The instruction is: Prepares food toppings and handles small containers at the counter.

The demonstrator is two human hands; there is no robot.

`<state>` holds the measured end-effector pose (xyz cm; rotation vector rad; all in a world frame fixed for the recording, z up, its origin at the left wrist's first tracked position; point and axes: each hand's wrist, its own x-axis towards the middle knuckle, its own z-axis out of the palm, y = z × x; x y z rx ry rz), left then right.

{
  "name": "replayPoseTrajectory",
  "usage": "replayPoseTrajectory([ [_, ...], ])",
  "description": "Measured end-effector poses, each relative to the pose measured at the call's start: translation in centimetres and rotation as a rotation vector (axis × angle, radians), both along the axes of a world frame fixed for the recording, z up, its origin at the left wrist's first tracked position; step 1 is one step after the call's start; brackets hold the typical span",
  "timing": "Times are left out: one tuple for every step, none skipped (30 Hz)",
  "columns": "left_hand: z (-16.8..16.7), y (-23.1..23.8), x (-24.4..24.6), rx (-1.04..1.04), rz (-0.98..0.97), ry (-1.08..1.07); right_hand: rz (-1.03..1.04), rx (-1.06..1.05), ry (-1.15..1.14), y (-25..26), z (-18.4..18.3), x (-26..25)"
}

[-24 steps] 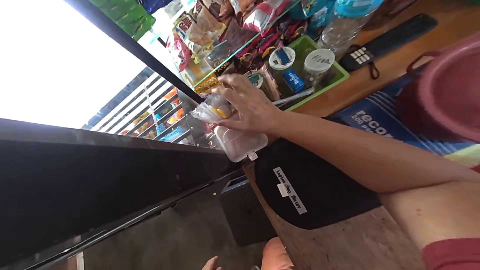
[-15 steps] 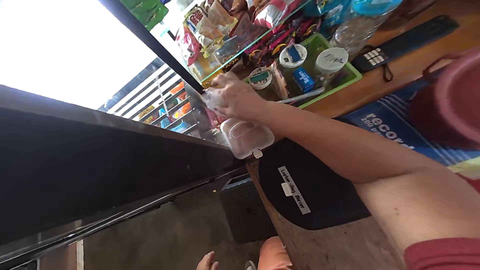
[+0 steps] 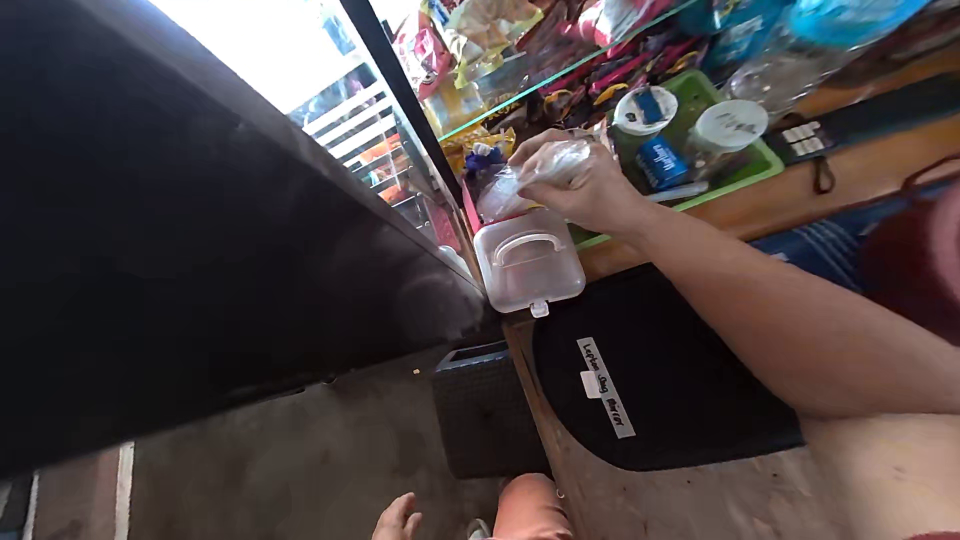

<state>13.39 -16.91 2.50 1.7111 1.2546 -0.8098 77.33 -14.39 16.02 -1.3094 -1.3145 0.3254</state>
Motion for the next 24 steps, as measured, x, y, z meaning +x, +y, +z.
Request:
replayPoseTrajectory([
  [-0.1,-0.1,-0.2,0.001,-0.002,0.0,0.011,0.015,-0.001,-0.1,-0.1,0.0],
  [-0.3,-0.2,-0.5,0.0,-0.002,0.002,0.017,0.026,-0.012,-0.2,-0.2,-0.1],
  [-0.4,-0.2,-0.7,0.0,-0.001,0.006,0.016,0.035,-0.036,-0.4,-0.2,-0.2],
  [-0.5,-0.3,-0.8,0.0,-0.005,0.012,0.013,0.036,-0.068,-0.6,-0.2,-0.3],
  [-0.5,-0.3,-0.9,0.001,-0.009,0.014,0.011,0.031,-0.092,-0.8,-0.2,-0.4],
  [-0.4,-0.2,-0.9,-0.001,-0.013,0.013,0.013,0.032,-0.104,-1.1,-0.2,-0.7],
  [-0.4,-0.2,-0.9,-0.005,-0.015,0.009,0.021,0.036,-0.115,-1.3,-0.2,-0.9],
  [-0.4,-0.2,-0.9,-0.005,-0.018,0.004,0.031,0.046,-0.132,-1.6,-0.3,-1.0],
  [-0.6,-0.2,-1.0,-0.003,-0.021,0.0,0.035,0.054,-0.154,-1.7,-0.3,-1.1],
  [-0.6,-0.3,-1.0,-0.004,-0.019,-0.003,0.03,0.058,-0.176,-1.8,-0.4,-1.3],
  [-0.7,-0.3,-1.0,-0.007,-0.016,-0.003,0.025,0.063,-0.189,-1.9,-0.4,-1.3],
  [-0.7,-0.3,-1.0,-0.009,-0.015,-0.002,0.023,0.067,-0.194,-2.0,-0.5,-1.3],
  [-0.7,-0.3,-0.9,-0.009,-0.011,-0.003,0.021,0.071,-0.196,-2.0,-0.6,-1.4],
  [-0.7,-0.3,-0.8,-0.008,-0.007,-0.004,0.018,0.074,-0.197,-2.0,-0.6,-1.4],
  [-0.7,-0.3,-0.7,-0.004,-0.005,-0.005,0.018,0.077,-0.2,-2.0,-0.7,-1.4],
  [-0.8,-0.2,-0.8,-0.001,-0.001,-0.008,0.022,0.081,-0.201,-2.0,-0.7,-1.4],
  [-1.0,-0.2,-1.0,0.007,0.002,-0.016,0.022,0.084,-0.206,-1.9,-0.8,-1.4],
  [-1.0,-0.2,-1.3,0.008,-0.001,-0.018,0.021,0.083,-0.216,-1.9,-0.8,-1.4],
  [-1.0,-0.2,-1.3,0.002,-0.007,-0.016,0.019,0.078,-0.226,-2.0,-0.7,-1.4],
  [-1.0,-0.1,-1.3,-0.003,-0.013,-0.012,0.014,0.077,-0.232,-2.0,-0.7,-1.4],
  [-1.0,-0.1,-1.2,-0.006,-0.015,-0.009,0.012,0.081,-0.234,-1.9,-0.6,-1.4],
  [-0.9,0.0,-1.1,-0.009,-0.013,-0.007,0.016,0.086,-0.23,-1.9,-0.6,-1.4],
  [-0.8,0.0,-1.0,-0.011,-0.009,-0.008,0.019,0.088,-0.223,-1.8,-0.7,-1.5],
  [-0.8,0.0,-1.0,-0.011,-0.008,-0.009,0.02,0.084,-0.219,-1.8,-0.6,-1.5],
])
